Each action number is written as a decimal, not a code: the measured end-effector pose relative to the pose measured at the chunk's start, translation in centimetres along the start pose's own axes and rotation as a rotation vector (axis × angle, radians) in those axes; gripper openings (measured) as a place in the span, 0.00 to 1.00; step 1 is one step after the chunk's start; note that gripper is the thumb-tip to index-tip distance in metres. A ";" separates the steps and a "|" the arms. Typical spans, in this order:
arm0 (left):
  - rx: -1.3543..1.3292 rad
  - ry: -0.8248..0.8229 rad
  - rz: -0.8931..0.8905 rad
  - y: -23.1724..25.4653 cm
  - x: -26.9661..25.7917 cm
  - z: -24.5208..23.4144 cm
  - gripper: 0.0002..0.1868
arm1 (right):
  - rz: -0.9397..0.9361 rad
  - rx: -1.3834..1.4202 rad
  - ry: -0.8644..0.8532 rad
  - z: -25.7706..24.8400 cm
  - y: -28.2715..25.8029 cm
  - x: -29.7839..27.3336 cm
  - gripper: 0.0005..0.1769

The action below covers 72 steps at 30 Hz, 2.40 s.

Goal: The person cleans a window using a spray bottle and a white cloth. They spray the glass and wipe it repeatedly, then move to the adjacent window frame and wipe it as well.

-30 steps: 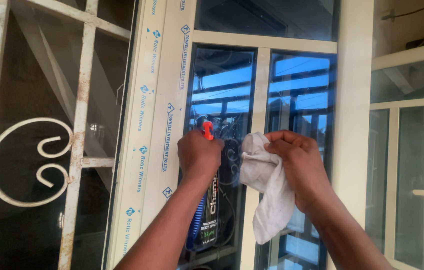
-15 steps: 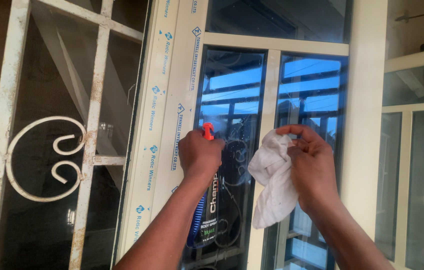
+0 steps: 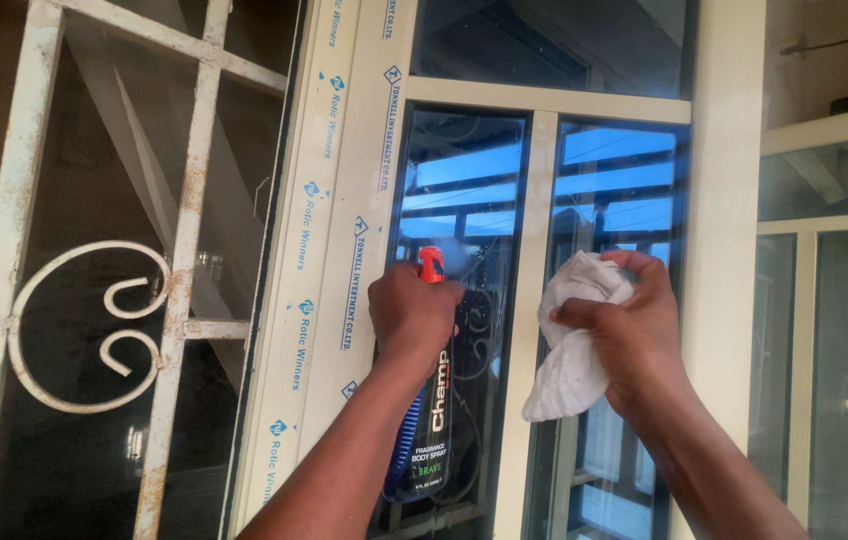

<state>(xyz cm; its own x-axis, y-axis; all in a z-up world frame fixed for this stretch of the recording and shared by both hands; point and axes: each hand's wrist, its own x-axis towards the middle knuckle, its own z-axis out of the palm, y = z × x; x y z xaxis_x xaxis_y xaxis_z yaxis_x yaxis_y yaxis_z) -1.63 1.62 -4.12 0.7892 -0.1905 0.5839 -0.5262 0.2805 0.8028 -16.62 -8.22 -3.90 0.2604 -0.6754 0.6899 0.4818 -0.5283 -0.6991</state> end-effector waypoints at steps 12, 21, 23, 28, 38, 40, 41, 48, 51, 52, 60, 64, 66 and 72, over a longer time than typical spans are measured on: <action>-0.131 -0.085 0.047 -0.9 0.5 1.4 0.09 | -0.758 -0.603 -0.004 0.7 0.7 4.6 0.25; -0.074 -0.086 0.039 -1.5 0.6 0.3 0.11 | -1.326 -0.924 -0.021 3.8 -0.3 10.2 0.25; -0.040 -0.110 0.018 -1.6 0.7 0.1 0.12 | -1.338 -0.970 -0.036 4.6 -0.3 11.1 0.26; -0.082 -0.129 -0.032 -1.9 0.9 -0.1 0.16 | -1.300 -1.154 -0.091 6.2 1.1 12.1 0.28; -0.170 -0.143 -0.036 -3.1 1.3 0.5 0.13 | -1.368 -1.127 -0.186 4.4 7.0 8.5 0.30; -0.098 -0.127 -0.020 -3.4 1.3 0.5 0.13 | -1.362 -1.041 -0.250 3.8 8.9 7.0 0.35; -0.062 -0.119 -0.015 -3.6 1.3 0.4 0.13 | -1.358 -0.998 -0.283 3.4 10.0 6.1 0.38; -0.049 -0.099 -0.063 -4.5 0.7 -0.5 0.12 | -1.447 -0.897 -0.626 0.5 17.3 -1.0 0.30; -0.075 -0.126 -0.080 -4.5 0.5 -1.4 0.11 | -1.452 -0.920 -0.922 -0.5 18.0 -2.8 0.31; -0.059 -0.126 -0.079 -4.3 0.6 -1.8 0.11 | -1.419 -0.942 -1.042 -0.5 17.7 -2.9 0.33; -0.133 -0.055 -0.001 -3.2 1.6 -3.5 0.09 | -1.112 -0.789 -0.340 5.1 6.6 6.0 0.30; -0.137 -0.038 -0.049 -3.3 1.5 -4.0 0.10 | -1.021 -0.652 -0.216 7.8 3.3 9.9 0.31; -0.125 -0.032 -0.068 -3.3 1.7 -4.2 0.10 | -1.145 -0.650 -0.204 8.9 3.0 10.6 0.33; -0.082 -0.033 -0.040 -4.5 1.7 -5.0 0.12 | -1.366 -0.801 -0.253 10.1 8.5 6.7 0.37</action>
<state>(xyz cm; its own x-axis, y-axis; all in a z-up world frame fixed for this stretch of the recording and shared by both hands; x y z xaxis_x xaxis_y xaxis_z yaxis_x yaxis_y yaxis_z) 3.64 4.76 -7.40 0.7975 -0.2341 0.5560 -0.4654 0.3478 0.8139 -2.36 -12.05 -3.28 0.1875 0.5619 0.8057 -0.0624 -0.8118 0.5806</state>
